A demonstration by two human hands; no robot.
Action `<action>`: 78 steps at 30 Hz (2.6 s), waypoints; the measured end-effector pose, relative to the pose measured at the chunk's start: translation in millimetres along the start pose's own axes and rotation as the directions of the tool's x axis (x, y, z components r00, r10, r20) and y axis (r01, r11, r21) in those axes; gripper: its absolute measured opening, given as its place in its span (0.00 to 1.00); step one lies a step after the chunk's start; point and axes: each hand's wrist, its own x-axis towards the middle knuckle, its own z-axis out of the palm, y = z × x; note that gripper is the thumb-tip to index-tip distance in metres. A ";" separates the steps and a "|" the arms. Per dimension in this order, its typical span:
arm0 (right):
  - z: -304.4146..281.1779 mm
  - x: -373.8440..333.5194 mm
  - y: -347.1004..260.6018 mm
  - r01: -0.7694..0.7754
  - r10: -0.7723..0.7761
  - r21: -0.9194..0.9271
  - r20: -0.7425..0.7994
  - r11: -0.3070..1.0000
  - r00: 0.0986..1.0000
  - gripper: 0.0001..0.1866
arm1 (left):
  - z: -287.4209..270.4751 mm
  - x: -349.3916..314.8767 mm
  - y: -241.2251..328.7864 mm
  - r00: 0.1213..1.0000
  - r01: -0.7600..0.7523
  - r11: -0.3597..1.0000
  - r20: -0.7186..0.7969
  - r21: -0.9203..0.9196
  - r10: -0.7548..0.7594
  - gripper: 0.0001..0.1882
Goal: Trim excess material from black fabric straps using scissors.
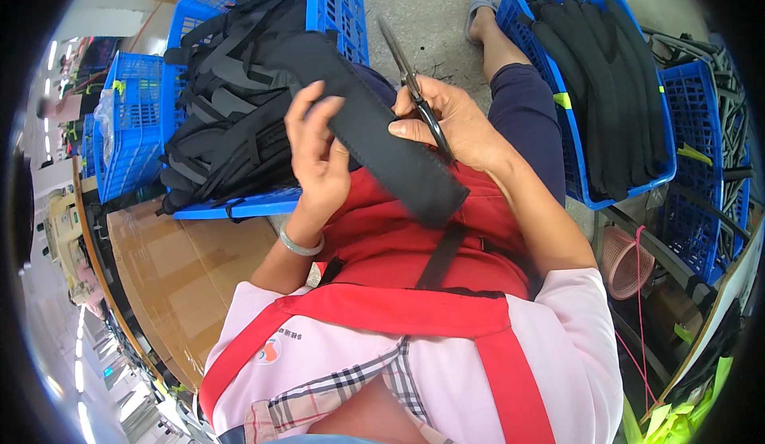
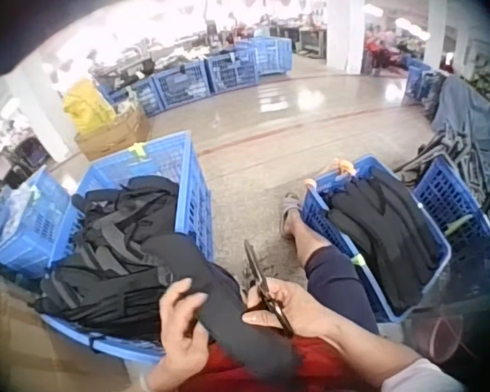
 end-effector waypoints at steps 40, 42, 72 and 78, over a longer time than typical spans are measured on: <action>6.4 -15.3 -5.2 -0.060 0.004 -0.335 -0.164 0.940 0.986 0.16 | 9.4 9.2 -28.7 0.837 0.481 0.327 0.316 -0.814 -0.446 0.11; 2.7 -30.1 -13.6 -0.136 0.085 -0.434 -0.135 0.890 0.987 0.18 | 9.4 9.4 -33.5 0.834 0.477 0.292 0.321 -0.829 -0.450 0.11; -1.5 -40.1 -5.1 -0.105 0.170 -0.739 0.013 0.665 0.985 0.32 | 10.4 5.5 -39.1 0.841 0.454 0.207 0.341 -0.866 -0.420 0.10; 4.3 -34.1 -8.5 -0.141 0.207 -0.759 -0.008 0.636 0.978 0.31 | 10.4 2.8 -41.9 0.865 0.432 0.210 0.338 -0.877 -0.370 0.10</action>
